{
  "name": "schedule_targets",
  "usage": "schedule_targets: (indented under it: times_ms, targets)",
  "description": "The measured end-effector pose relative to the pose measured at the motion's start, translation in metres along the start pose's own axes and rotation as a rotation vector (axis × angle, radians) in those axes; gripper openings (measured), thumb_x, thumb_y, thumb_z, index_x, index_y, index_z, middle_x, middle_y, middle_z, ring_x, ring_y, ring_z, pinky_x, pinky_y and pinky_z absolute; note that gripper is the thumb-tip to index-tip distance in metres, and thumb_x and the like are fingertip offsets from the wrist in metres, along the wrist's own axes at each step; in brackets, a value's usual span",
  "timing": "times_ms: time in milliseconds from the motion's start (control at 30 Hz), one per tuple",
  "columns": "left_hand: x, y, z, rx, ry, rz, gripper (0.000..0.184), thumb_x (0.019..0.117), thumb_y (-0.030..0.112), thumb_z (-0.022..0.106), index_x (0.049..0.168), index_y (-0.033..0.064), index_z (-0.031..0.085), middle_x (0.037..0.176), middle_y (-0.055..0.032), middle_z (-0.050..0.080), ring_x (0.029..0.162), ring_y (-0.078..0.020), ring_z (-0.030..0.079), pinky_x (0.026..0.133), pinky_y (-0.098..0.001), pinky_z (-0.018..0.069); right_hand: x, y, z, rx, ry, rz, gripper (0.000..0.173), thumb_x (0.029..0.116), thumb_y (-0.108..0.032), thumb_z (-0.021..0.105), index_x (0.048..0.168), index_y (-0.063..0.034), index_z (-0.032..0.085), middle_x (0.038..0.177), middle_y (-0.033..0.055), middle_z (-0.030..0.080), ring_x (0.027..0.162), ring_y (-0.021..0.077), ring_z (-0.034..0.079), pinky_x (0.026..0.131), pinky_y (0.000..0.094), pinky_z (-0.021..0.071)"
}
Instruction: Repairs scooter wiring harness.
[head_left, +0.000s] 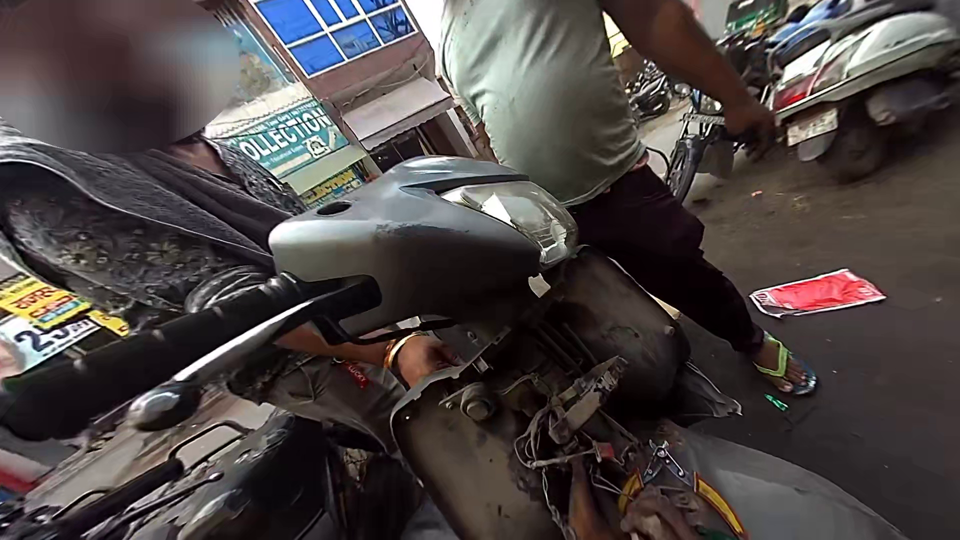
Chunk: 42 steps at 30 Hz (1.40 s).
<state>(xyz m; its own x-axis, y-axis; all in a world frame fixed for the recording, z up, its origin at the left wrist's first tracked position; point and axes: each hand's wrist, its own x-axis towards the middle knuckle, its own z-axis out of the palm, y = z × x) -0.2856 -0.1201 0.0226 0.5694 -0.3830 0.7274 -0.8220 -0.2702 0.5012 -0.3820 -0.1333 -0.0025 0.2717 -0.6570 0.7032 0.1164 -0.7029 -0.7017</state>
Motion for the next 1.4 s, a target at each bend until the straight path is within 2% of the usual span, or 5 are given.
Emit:
schedule_targets:
  times_ms: [500,767,967,1167,1400]
  targets:
    - [0.006,0.005,-0.004,-0.051,0.011,0.05,0.034,0.0967,0.001,0.059,0.128,-0.012,0.065,0.108,-0.0245,0.075,0.09,-0.0337,0.077,0.084,-0.0474,0.0616,0.002,-0.004,0.0,-0.029,-0.002,0.027,0.016,0.0979,-0.01,0.059,0.106,-0.007,0.073,0.109,0.0105,0.07,0.109,0.0187,0.067,0.097,0.0321,0.0559]
    - [0.006,0.002,-0.002,-0.046,0.036,0.067,0.033,0.0972,0.001,0.058,0.127,-0.0096,0.066,0.11,-0.0234,0.075,0.094,-0.0308,0.076,0.086,-0.0435,0.061,0.061,-0.043,-0.069,-0.143,0.022,0.116,0.017,0.0988,-0.013,0.062,0.11,-0.0112,0.075,0.112,0.0043,0.072,0.103,0.0124,0.069,0.086,0.0299,0.0613]
    - [0.011,-0.001,-0.003,-0.059,0.013,0.093,0.032,0.0985,0.003,0.056,0.127,-0.007,0.067,0.116,-0.0212,0.074,0.101,-0.0296,0.075,0.091,-0.0423,0.0592,0.117,0.003,-0.09,-0.642,-0.668,0.27,0.028,0.1044,-0.025,0.053,0.123,-0.0159,0.071,0.124,0.0059,0.068,0.123,0.03,0.059,0.1,0.0463,0.052]
    - [0.015,0.0,-0.017,-0.061,-0.07,0.035,0.035,0.0967,0.006,0.057,0.129,-0.0006,0.068,0.108,-0.0161,0.076,0.089,-0.0261,0.076,0.078,-0.0484,0.0609,0.121,0.004,-0.089,-0.66,-0.907,0.202,0.021,0.1031,-0.012,0.053,0.115,-0.0043,0.069,0.12,0.0172,0.068,0.12,0.0371,0.061,0.1,0.0512,0.0512]
    - [0.017,-0.003,-0.021,-0.278,-0.115,-0.116,0.03,0.1004,0.009,0.055,0.124,-0.0052,0.067,0.09,-0.0089,0.073,0.068,-0.0079,0.069,0.066,-0.0281,0.0618,0.101,-0.016,-0.169,-0.401,-0.501,0.265,0.021,0.1039,-0.024,0.055,0.113,-0.0186,0.073,0.107,0.0016,0.068,0.093,0.0173,0.068,0.082,0.0414,0.059]
